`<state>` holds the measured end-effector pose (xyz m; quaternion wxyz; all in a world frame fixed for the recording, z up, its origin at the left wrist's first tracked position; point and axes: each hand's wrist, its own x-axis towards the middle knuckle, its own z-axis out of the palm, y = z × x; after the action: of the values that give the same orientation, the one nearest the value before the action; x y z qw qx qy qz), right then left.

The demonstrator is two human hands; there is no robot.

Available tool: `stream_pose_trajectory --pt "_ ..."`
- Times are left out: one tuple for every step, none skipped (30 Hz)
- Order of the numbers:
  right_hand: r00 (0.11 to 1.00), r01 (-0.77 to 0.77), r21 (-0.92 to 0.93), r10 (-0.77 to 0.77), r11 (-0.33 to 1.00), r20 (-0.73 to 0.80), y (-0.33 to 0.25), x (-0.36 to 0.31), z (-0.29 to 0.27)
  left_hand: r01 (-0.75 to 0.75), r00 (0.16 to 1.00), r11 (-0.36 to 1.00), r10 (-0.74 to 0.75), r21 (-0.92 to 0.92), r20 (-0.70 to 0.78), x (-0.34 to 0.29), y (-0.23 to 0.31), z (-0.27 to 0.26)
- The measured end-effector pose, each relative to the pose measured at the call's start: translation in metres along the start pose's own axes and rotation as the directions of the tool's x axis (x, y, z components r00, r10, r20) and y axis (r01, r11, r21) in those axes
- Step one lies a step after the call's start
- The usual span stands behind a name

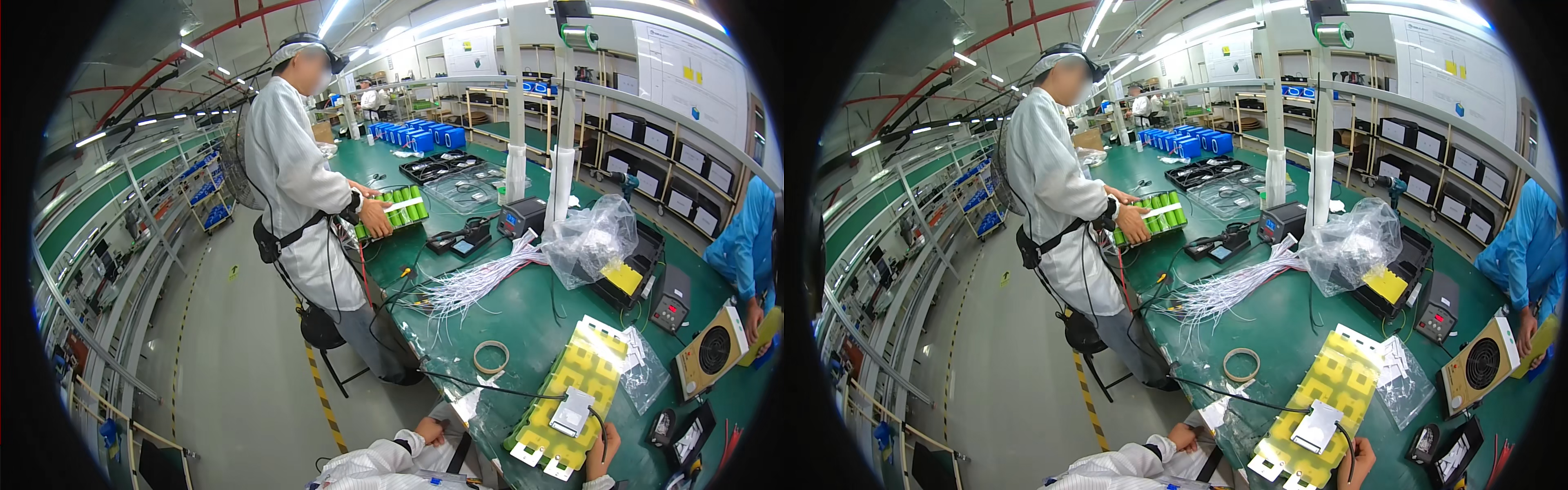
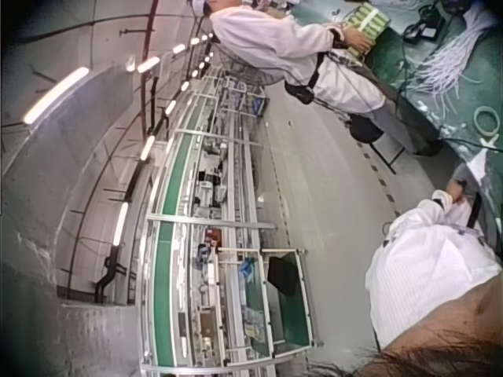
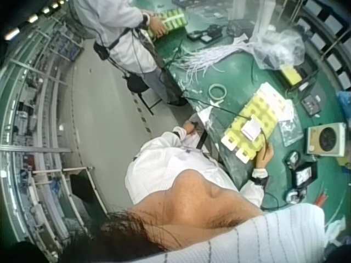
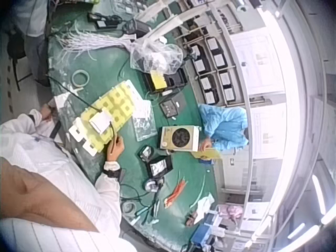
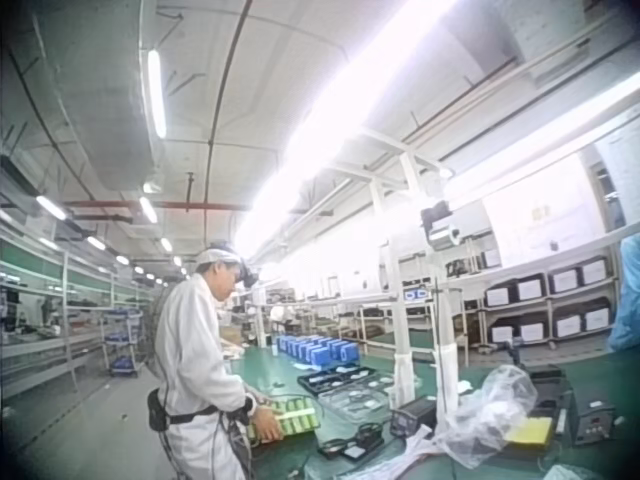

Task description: Connecting and organizing wiring components on a battery pack assembly.

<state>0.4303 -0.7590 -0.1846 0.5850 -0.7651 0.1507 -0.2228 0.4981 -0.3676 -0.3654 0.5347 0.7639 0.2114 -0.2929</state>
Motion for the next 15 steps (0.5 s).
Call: stream_pose_trajectory --pt "1.000 0.000 0.000 0.000 1.000 0.000 0.001 0.000 0.000 -0.004 1.000 1.000 0.004 0.013 -0.002 -0.001 0.001 0.000" --pt "1.000 0.002 0.002 -0.002 1.000 -0.009 0.001 0.000 0.001 -0.009 1.000 1.000 0.009 0.027 -0.003 -0.001 0.002 0.000" --pt "1.000 0.004 0.004 -0.004 1.000 -0.018 0.002 0.000 0.001 -0.009 1.000 1.000 0.009 0.028 -0.003 -0.001 0.002 0.000" --pt "1.000 0.004 0.004 -0.004 1.000 -0.016 0.002 0.001 0.001 -0.007 1.000 1.000 0.007 0.015 0.002 0.000 0.001 0.000" --pt "1.000 -0.010 -0.005 0.010 1.000 -0.010 0.003 0.001 0.000 -0.005 1.000 1.000 0.005 0.003 0.006 0.001 0.000 0.000" --pt "1.000 -0.024 -0.013 0.024 1.000 -0.005 0.003 0.001 0.000 -0.005 1.000 1.000 0.004 0.002 0.005 0.002 -0.001 0.000" --pt "1.000 -0.024 -0.012 0.023 1.000 -0.005 0.004 0.001 0.000 -0.006 1.000 1.000 0.006 0.004 0.005 0.003 -0.002 0.001" --pt "1.000 -0.015 0.007 0.015 1.000 -0.009 0.006 0.001 0.000 -0.008 1.000 1.000 0.008 0.005 0.005 0.004 -0.003 0.001" --pt "1.000 -0.007 0.025 0.007 1.000 -0.014 0.007 0.001 0.000 -0.008 1.000 1.000 0.008 0.005 0.003 0.005 -0.004 0.001" --pt "1.000 -0.007 0.024 0.007 1.000 -0.014 0.008 0.001 0.001 -0.009 1.000 1.000 0.009 0.003 0.003 0.007 -0.006 0.001" --pt "1.000 0.002 0.024 -0.002 1.000 -0.021 0.009 0.001 0.001 -0.009 1.000 1.000 0.009 0.002 0.003 0.008 -0.007 0.002" --pt "1.000 0.011 0.024 -0.010 1.000 -0.029 0.009 0.001 0.002 -0.009 1.000 1.000 0.009 0.001 0.003 0.009 -0.009 0.002" --pt "1.000 0.011 0.024 -0.010 1.000 -0.028 0.009 0.001 0.001 -0.008 1.000 1.000 0.008 0.001 0.000 0.010 -0.010 0.002" --pt "1.000 -0.005 0.009 0.005 1.000 -0.022 0.008 0.002 0.000 -0.007 1.000 1.000 0.007 0.001 -0.003 0.011 -0.010 0.003" --pt "1.000 -0.020 -0.007 0.020 1.000 -0.016 0.007 0.002 -0.001 -0.006 1.000 1.000 0.006 0.001 -0.003 0.011 -0.011 0.003"
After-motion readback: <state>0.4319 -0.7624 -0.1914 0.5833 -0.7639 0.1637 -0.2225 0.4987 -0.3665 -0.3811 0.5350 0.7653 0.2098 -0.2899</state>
